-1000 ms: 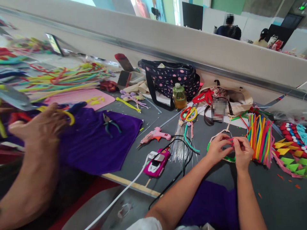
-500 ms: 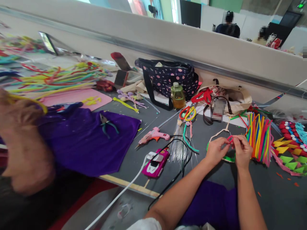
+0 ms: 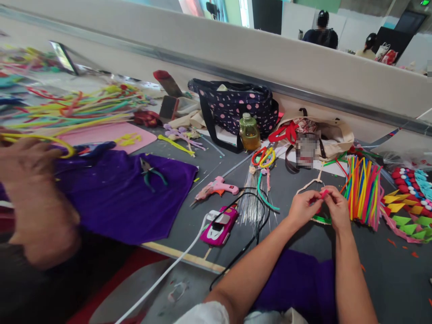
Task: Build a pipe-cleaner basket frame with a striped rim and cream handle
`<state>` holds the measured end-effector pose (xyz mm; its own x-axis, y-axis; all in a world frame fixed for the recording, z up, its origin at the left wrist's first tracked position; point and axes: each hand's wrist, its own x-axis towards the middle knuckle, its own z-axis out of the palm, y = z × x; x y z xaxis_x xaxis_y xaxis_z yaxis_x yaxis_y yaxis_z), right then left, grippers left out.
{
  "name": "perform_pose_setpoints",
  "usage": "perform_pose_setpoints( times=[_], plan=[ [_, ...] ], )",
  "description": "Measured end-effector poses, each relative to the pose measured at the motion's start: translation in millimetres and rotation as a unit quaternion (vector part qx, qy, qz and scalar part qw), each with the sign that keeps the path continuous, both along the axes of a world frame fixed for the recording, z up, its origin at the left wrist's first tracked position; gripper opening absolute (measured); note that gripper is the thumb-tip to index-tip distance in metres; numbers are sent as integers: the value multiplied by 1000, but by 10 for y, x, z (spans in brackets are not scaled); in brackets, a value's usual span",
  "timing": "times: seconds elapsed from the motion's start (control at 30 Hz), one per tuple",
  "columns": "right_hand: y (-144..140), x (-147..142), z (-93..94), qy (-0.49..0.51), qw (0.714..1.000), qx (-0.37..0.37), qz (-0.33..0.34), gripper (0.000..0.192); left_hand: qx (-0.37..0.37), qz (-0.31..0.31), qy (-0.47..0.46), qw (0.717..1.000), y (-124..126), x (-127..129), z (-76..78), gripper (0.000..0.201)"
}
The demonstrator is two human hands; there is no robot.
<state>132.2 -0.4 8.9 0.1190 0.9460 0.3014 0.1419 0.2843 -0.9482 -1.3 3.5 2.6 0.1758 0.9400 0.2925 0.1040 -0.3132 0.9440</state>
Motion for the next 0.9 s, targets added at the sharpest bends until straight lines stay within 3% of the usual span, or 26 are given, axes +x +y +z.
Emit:
perform_pose_setpoints(
  times=[0.1,0.2,0.3,0.5,0.67,0.9],
  plan=[
    [-8,-94,-35,101,993,-17,-50,17,-32,29,-25,999,33,-18,-29,12],
    [-23,-203,-86,242,964,-42,-102,18,-56,75,-33,995,53,-29,-74,14],
    [-36,-284,-126,328,937,-52,-106,20,-65,106,-42,991,57,-6,-132,17],
    [-24,-293,-219,356,928,-23,-105,22,-135,118,-148,973,56,58,-289,22],
    [-3,-250,-362,355,927,-37,-114,24,-178,117,-200,956,-15,34,-427,26],
    [24,-171,-451,350,930,-78,-76,25,-216,171,-262,925,-55,-23,-505,30]
  ],
)
